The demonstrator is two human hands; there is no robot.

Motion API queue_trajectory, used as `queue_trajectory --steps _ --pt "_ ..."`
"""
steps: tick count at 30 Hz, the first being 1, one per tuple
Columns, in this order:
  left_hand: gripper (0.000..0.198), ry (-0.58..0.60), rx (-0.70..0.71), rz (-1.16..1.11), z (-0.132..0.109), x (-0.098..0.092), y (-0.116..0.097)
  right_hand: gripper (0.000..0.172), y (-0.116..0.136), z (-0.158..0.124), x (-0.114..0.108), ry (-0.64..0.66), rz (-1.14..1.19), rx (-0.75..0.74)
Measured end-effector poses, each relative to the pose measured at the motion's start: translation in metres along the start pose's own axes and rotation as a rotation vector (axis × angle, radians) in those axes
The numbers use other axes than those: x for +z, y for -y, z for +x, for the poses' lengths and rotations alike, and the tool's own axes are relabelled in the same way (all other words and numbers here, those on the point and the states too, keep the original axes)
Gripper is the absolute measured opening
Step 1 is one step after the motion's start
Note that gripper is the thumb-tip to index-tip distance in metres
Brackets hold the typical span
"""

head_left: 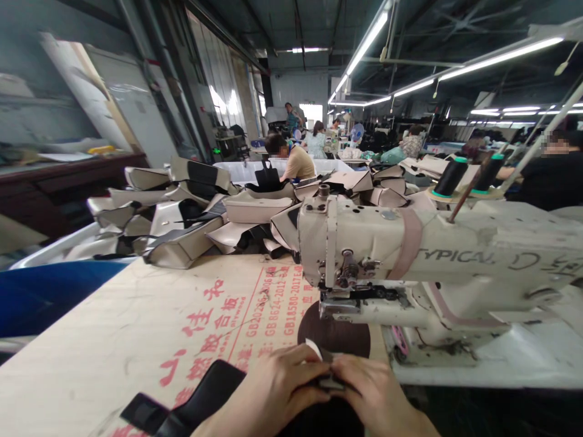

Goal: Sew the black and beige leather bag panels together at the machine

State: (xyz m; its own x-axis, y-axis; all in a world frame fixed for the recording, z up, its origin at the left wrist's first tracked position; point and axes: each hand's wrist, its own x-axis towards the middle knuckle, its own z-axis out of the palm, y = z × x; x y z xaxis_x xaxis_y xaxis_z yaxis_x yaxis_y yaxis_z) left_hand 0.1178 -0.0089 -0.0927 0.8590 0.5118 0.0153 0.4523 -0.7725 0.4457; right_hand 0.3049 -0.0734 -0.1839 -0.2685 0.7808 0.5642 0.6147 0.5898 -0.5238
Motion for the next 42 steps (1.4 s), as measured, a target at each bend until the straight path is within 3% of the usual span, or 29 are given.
queue_trajectory --steps 4,10,15,18,22,25,30,35,39,42 --pt "0.019 -0.028 0.127 0.118 -0.003 0.018 0.007 0.028 0.006 0.001 -0.003 -0.005 -0.077 -0.156" --pt "0.019 -0.009 0.131 0.125 -0.004 0.022 0.013 0.018 0.01 0.007 -0.012 0.051 -0.141 -0.017" --pt "0.024 -0.063 -0.064 -0.052 0.002 0.022 0.005 0.014 0.004 0.003 -0.009 0.077 -0.039 0.033" --pt "0.035 -0.066 -0.238 -0.257 0.013 0.023 0.003 0.022 0.001 0.001 -0.006 0.042 0.027 0.077" --pt "0.033 0.013 -0.426 -0.492 0.03 0.026 0.011 0.025 -0.001 0.001 -0.007 0.025 0.06 0.126" --pt "0.031 0.083 -0.488 -0.628 0.037 0.029 0.019 0.022 -0.002 0.0 -0.008 0.056 0.12 0.169" --pt "0.033 0.06 -0.521 -0.644 0.042 0.036 0.023 0.008 0.0 0.0 -0.008 -0.053 0.201 0.342" --pt "0.032 0.029 -0.532 -0.607 0.045 0.042 0.025 0.015 0.006 0.006 -0.012 0.11 0.096 0.191" --pt "0.029 0.016 -0.486 -0.674 0.04 0.04 0.026 0.012 0.008 0.007 -0.013 0.111 0.047 0.148" --pt "0.025 -0.058 -0.421 -0.694 0.029 0.031 0.018 0.011 0.006 0.003 -0.01 0.072 0.034 0.142"
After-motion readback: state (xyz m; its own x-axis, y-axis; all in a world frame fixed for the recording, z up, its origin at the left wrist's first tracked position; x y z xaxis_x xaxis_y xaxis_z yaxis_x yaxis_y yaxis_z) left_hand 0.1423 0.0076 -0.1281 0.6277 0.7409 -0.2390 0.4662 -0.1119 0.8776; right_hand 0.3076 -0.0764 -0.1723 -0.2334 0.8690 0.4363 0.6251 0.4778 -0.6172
